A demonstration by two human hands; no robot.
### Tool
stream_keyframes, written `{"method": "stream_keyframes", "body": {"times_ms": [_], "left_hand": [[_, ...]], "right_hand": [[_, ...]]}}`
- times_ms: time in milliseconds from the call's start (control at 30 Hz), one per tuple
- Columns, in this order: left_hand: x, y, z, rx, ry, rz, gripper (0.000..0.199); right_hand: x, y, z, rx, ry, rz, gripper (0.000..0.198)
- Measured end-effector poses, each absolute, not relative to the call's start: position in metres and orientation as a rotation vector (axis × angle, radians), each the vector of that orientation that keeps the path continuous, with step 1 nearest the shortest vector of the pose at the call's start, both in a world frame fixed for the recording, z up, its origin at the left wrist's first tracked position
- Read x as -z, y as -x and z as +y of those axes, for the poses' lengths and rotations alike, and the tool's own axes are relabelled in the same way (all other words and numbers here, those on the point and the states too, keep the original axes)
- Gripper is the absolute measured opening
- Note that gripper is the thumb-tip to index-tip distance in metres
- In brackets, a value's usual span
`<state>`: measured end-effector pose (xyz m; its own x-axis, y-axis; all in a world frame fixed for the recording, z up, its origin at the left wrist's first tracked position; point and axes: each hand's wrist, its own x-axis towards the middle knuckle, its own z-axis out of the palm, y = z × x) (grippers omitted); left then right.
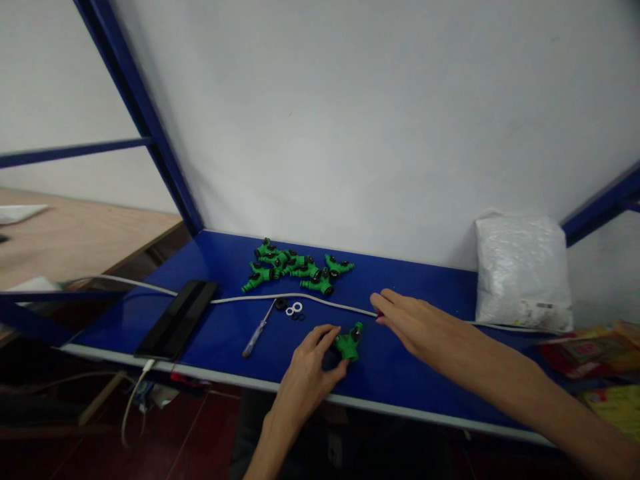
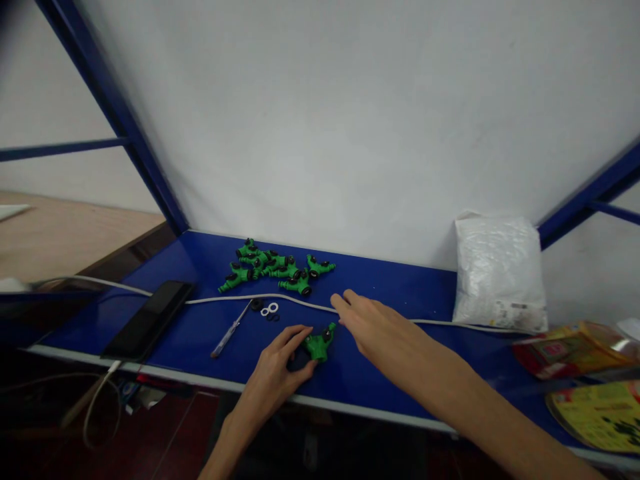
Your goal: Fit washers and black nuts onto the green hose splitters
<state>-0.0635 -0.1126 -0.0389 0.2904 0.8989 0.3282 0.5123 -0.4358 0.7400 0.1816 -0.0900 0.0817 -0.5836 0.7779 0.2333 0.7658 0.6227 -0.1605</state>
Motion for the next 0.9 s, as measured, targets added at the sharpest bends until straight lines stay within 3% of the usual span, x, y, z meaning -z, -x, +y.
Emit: {"method": "stream_keyframes", "body": {"times_ms": [133,333,567,767,900], "left_hand": [[0.037,0.063,-0.112,-1.014,-2.054,1.251,0.053],[0.039,0.065,-0.109,-1.036,-2.068,1.248,0.050],[0.033,0.066,-0.109,-0.992,-2.096,1.249,0.048],[0.031,0.066,-0.110,-0.974,-2.098,1.258,0.048],[0.031,0.066,-0.109,-0.957,-2.101,1.261,0.049]], "right_hand": [[-0.074,-0.178,-0.099,0.258,1.268,-2.675,0.053],[-0.082,-0.171,-0.107,0.209,1.182,-2.701,0.071],[-0.105,-0.148,-0.096,0.434,1.089,-2.881,0.048],[-0.112,-0.152,-0.094,0.491,1.009,-2.938,0.054],[-0.116,-0.148,-0.090,0.543,1.042,-2.933,0.040]]}}
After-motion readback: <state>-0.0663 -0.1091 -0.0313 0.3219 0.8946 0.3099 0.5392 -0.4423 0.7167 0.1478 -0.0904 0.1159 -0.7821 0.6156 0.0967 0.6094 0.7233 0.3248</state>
